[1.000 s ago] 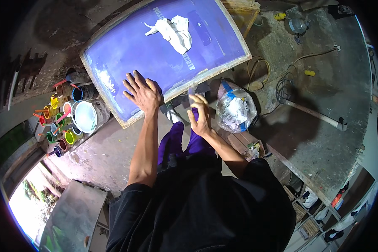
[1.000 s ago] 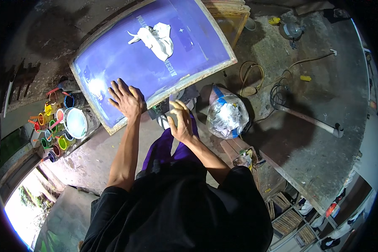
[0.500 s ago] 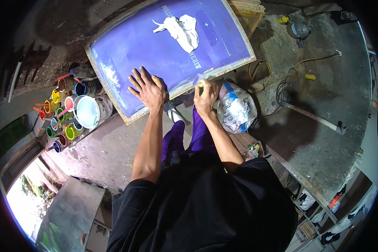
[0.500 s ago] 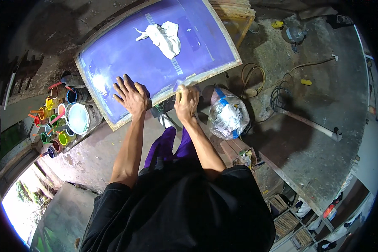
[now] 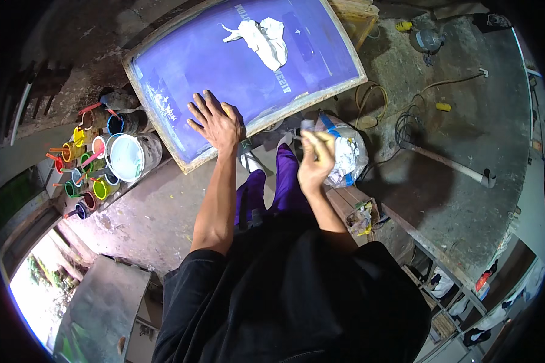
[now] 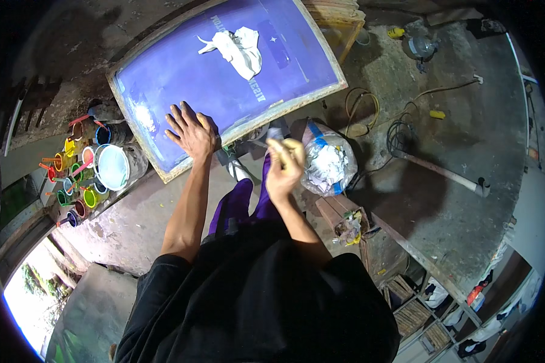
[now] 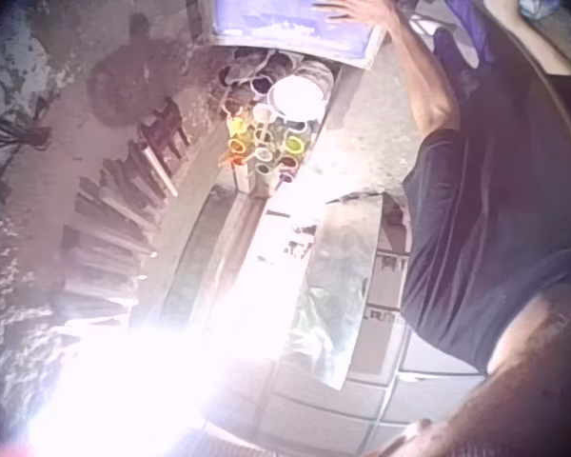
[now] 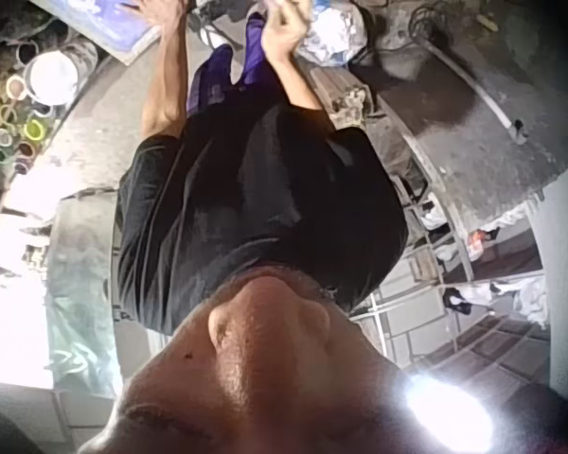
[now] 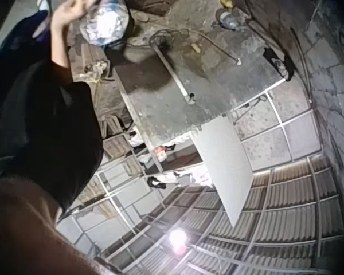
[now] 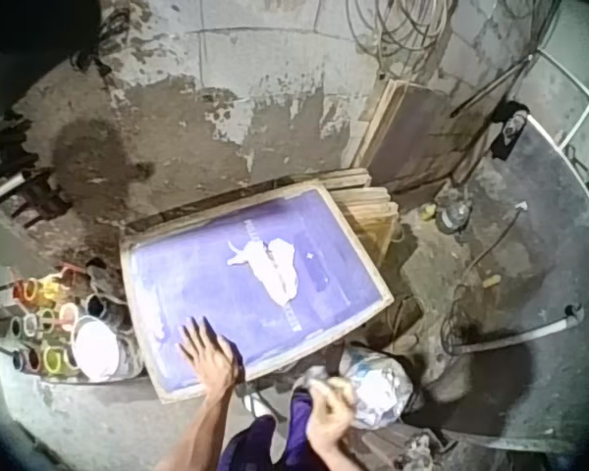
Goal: Applying and wiping ink onto a screen printing frame in a workshop setting.
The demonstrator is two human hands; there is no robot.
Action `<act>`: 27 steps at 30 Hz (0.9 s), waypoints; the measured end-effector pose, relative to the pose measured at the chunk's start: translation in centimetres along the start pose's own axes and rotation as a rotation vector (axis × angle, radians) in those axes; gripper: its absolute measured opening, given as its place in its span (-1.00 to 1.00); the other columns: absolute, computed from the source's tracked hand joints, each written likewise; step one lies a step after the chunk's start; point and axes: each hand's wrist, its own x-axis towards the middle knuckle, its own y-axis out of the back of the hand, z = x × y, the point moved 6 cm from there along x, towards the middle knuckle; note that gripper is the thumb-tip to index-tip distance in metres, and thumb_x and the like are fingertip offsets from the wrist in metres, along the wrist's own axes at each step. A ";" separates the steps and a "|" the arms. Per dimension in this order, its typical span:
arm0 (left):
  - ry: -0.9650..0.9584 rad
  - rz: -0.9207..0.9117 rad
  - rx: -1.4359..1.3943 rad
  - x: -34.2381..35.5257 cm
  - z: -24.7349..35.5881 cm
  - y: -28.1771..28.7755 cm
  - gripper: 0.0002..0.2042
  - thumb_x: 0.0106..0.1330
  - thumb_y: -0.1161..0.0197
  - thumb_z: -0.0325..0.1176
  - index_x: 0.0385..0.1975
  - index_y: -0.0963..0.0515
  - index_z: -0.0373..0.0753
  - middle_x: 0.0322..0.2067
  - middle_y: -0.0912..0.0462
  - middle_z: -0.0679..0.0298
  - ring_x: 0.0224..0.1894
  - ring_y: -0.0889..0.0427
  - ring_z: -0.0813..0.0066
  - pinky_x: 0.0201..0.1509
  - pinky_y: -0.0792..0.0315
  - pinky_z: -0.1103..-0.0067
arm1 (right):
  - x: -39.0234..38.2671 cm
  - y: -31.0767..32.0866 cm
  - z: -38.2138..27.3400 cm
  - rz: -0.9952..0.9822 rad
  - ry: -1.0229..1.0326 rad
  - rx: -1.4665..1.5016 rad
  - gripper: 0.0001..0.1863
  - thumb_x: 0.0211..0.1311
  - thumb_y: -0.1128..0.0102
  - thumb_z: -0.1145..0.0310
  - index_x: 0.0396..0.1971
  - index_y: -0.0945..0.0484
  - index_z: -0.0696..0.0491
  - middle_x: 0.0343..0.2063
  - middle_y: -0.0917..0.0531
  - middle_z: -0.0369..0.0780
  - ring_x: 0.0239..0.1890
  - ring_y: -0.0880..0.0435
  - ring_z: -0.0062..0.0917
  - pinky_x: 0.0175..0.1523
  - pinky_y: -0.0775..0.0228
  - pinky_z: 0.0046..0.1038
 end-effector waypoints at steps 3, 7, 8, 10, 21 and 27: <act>-0.027 0.003 -0.023 -0.3 0.1 -0.2 -0.39 0.52 0.04 -0.05 0.53 -0.21 -0.09 0.58 -0.05 0.13 0.63 0.13 -0.03 0.59 0.31 -0.13 | 1.7 3.1 2.8 0.038 -0.189 0.049 -0.82 0.30 -0.32 0.64 -0.13 -0.74 0.19 -0.16 -0.67 -0.22 -0.08 -0.63 -0.56 -0.04 -0.54 -0.45; -0.052 0.018 -0.033 -0.2 -0.3 -0.5 -0.38 0.52 0.05 -0.03 0.54 -0.18 -0.09 0.59 -0.04 0.13 0.63 0.14 -0.04 0.58 0.31 -0.14 | 1.6 5.7 4.1 0.153 -0.553 0.646 -0.87 0.30 -0.32 0.64 -0.18 -0.74 0.22 -0.18 -0.71 -0.24 -0.17 -0.67 -0.60 -0.07 -0.56 -0.51; -0.050 0.023 -0.024 -0.1 -0.7 -0.5 -0.37 0.52 0.05 -0.03 0.55 -0.17 -0.08 0.59 -0.04 0.13 0.63 0.15 -0.04 0.58 0.31 -0.14 | 1.4 6.6 4.4 0.173 -0.548 0.644 -0.87 0.30 -0.32 0.64 -0.18 -0.74 0.22 -0.18 -0.71 -0.24 -0.17 -0.67 -0.60 -0.07 -0.56 -0.51; -0.051 0.034 -0.007 -0.2 -0.8 -0.9 -0.36 0.52 0.05 -0.02 0.56 -0.15 -0.07 0.59 -0.03 0.13 0.63 0.16 -0.05 0.58 0.31 -0.15 | 0.4 9.1 5.9 0.201 -0.460 0.581 -0.87 0.30 -0.33 0.64 -0.18 -0.72 0.23 -0.24 -0.73 -0.25 -0.24 -0.70 -0.58 -0.09 -0.58 -0.52; -0.161 -0.044 0.125 1.4 -0.9 0.8 -0.42 0.42 -0.13 -0.05 0.37 -0.40 -0.21 0.43 -0.31 -0.02 0.51 -0.15 -0.14 0.53 0.00 -0.07 | -9.8 28.3 18.1 0.577 -0.404 0.333 -0.93 0.37 -0.35 0.49 -0.29 -0.66 0.16 -0.37 -0.77 -0.20 -0.36 -0.73 -0.59 -0.22 -0.55 -0.55; -0.433 -0.610 -0.486 -13.1 13.4 5.2 -0.55 0.32 -0.38 -0.32 0.20 -0.56 -0.27 -0.04 -0.74 -0.02 -0.04 -0.74 0.25 -0.04 -0.63 0.36 | -15.7 33.2 19.4 0.529 -0.574 0.556 -0.84 0.43 -0.34 0.38 -0.31 -0.64 0.16 -0.38 -0.74 -0.28 -0.34 -0.69 -0.64 -0.22 -0.47 -0.61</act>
